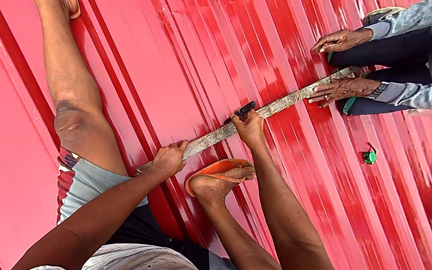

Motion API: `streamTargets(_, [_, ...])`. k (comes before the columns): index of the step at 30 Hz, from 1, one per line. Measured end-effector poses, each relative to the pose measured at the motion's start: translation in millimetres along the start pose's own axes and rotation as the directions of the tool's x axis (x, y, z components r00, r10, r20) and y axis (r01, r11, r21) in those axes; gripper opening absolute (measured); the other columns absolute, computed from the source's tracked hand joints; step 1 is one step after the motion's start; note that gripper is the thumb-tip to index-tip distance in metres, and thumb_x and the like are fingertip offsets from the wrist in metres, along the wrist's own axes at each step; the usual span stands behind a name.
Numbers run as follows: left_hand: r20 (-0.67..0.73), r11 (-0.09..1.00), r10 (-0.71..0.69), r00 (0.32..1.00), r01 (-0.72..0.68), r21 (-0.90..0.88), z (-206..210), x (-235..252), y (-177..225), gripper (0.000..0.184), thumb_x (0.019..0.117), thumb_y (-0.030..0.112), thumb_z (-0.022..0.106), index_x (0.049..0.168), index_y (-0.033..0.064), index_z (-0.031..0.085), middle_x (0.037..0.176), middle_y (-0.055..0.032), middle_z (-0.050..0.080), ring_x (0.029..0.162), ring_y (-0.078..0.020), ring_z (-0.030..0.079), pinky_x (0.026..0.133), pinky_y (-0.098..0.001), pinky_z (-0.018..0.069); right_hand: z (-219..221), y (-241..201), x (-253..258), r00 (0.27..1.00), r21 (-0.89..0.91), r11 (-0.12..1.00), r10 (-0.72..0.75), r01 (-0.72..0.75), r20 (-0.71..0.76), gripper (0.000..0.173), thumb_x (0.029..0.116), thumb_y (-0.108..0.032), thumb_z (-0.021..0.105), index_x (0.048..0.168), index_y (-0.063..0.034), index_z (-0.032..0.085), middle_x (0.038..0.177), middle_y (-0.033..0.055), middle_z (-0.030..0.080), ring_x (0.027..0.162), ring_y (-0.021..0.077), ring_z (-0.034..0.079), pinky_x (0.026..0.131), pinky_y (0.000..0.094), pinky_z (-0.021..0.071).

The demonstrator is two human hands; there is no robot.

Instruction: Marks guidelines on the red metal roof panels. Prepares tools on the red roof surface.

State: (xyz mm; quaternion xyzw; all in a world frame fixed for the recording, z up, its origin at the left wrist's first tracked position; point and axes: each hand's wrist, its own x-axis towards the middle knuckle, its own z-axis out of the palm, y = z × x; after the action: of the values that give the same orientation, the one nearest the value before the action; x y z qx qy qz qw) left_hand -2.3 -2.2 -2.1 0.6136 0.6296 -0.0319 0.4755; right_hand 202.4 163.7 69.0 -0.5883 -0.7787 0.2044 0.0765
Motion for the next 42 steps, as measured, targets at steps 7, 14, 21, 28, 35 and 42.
streamTargets(7, [0.01,0.999,0.023,1.0,-0.023,-0.044,-3,-2,-1,0.069,0.0971,0.03,0.06,0.16,0.0217,0.033,0.129,-0.0229,0.063,0.108,-0.0411,0.068,0.086,-0.0572,0.0549,2,19,18,0.983,-0.033,0.985,0.172,-0.17,0.062,0.023,0.0974,-0.025,0.07,0.116,-0.0106,0.071,0.096,0.0103,0.076,0.081,0.0248,0.073,0.08,0.0531,0.0564])
streamTargets(14, [0.03,0.997,0.034,0.999,-0.033,-0.063,-4,-2,-1,0.069,0.0974,0.029,0.06,0.16,0.0229,0.032,0.129,-0.0231,0.062,0.106,-0.0404,0.068,0.085,-0.0559,0.0551,2,8,17,0.981,-0.063,0.986,0.159,-0.152,0.111,0.023,0.0978,-0.022,0.071,0.118,-0.0107,0.07,0.097,0.0095,0.076,0.082,0.0225,0.073,0.081,0.0499,0.0576])
streamTargets(21, [0.031,0.997,0.033,0.999,-0.031,-0.065,-3,-2,-1,0.068,0.0978,0.029,0.06,0.16,0.0233,0.032,0.129,-0.0229,0.061,0.106,-0.0402,0.068,0.086,-0.0554,0.0551,10,13,14,0.98,-0.042,0.988,0.154,-0.15,0.125,0.022,0.0974,-0.019,0.071,0.117,-0.0099,0.069,0.095,0.0093,0.076,0.081,0.0211,0.073,0.081,0.0483,0.0574])
streamTargets(28, [0.018,0.998,0.037,0.999,-0.036,-0.056,1,0,-2,0.067,0.0978,0.03,0.06,0.159,0.0235,0.033,0.127,-0.0213,0.063,0.106,-0.038,0.068,0.086,-0.0538,0.0553,15,10,11,0.982,-0.078,0.988,0.142,-0.133,0.126,0.019,0.0986,-0.02,0.069,0.115,-0.0114,0.07,0.091,0.0083,0.075,0.077,0.0214,0.072,0.076,0.0489,0.0574])
streamTargets(35, [0.016,0.998,0.03,0.999,-0.029,-0.062,2,1,-2,0.066,0.0979,0.031,0.06,0.159,0.0234,0.034,0.125,-0.0205,0.064,0.105,-0.0378,0.069,0.085,-0.0537,0.0554,14,5,7,0.987,-0.08,0.992,0.106,-0.097,0.125,0.02,0.0985,-0.018,0.069,0.117,-0.011,0.069,0.091,0.0082,0.076,0.077,0.0205,0.073,0.076,0.0468,0.0584])
streamTargets(42, [0.0,0.997,0.027,1.0,-0.027,-0.067,3,1,-3,0.067,0.0978,0.032,0.061,0.159,0.0238,0.035,0.123,-0.0202,0.064,0.101,-0.0378,0.069,0.083,-0.0542,0.0561,14,-3,-1,0.992,-0.074,0.996,0.05,-0.042,0.117,0.019,0.0982,-0.017,0.068,0.116,-0.0113,0.069,0.089,0.0075,0.075,0.074,0.0182,0.072,0.073,0.0438,0.0592])
